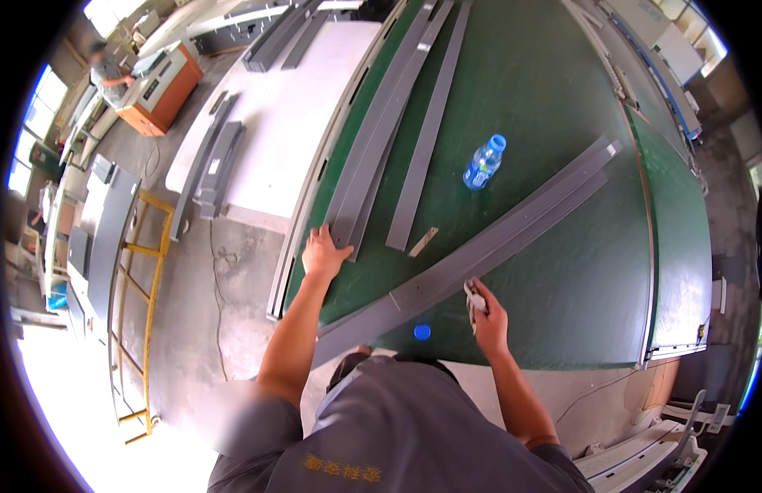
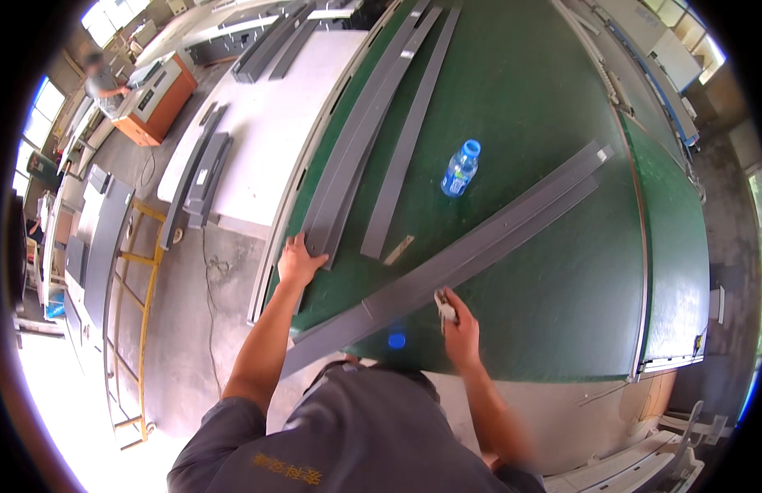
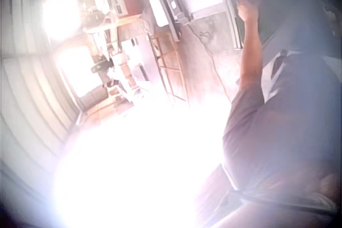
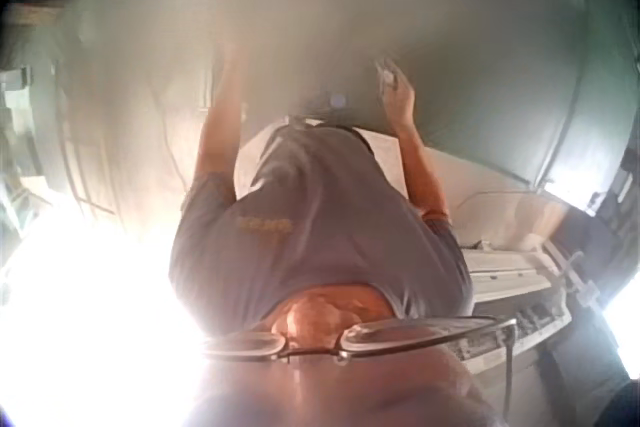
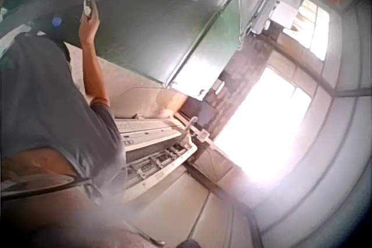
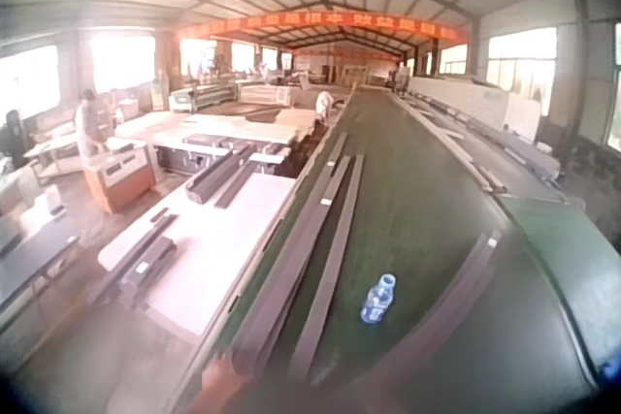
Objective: The person wipes long grey panels with a cloth and liquid from a plastic bottle, uses a handheld scraper on specific spots, and handles the panels one at a time.
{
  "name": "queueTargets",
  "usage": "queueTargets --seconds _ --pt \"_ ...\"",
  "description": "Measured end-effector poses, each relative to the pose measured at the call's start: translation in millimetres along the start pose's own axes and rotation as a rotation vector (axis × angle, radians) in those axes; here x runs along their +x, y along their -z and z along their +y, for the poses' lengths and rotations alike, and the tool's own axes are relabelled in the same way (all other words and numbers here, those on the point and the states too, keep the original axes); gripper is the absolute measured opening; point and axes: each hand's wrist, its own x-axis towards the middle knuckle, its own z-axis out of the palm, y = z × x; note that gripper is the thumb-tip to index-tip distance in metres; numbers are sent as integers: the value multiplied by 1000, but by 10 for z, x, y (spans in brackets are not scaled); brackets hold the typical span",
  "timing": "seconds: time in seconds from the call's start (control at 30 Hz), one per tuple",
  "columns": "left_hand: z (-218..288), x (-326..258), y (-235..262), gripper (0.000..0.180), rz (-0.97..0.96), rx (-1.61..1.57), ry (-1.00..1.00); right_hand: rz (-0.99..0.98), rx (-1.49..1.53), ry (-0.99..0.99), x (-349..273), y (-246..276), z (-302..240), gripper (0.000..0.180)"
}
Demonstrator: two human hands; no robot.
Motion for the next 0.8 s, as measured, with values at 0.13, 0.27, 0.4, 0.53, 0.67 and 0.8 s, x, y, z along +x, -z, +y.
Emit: queueTargets --seconds 0.13,0.27,0.4,0.53,0.67,0.8 --pt "-62 218 126 89 -8 -31 -18 19 50 -57 -244 23 161 58" --pt "60 343 462 79 -37 -277 -66 20 36 -69 -250 -58 96 57" --pt "166 82 863 68 -206 -500 13 7 125 -87 -200 -196 43 53" --pt "-79 -595 972 65 -182 -552 -152 15 315 182 101 -233 206 60" --pt "-535 -1384 1187 77 -153 -548 -272 -138 389 336 383 -115 -301 32" --pt "-946 -1945 1406 76 -207 -542 -417 -152 356 430 607 -16 -853 36"
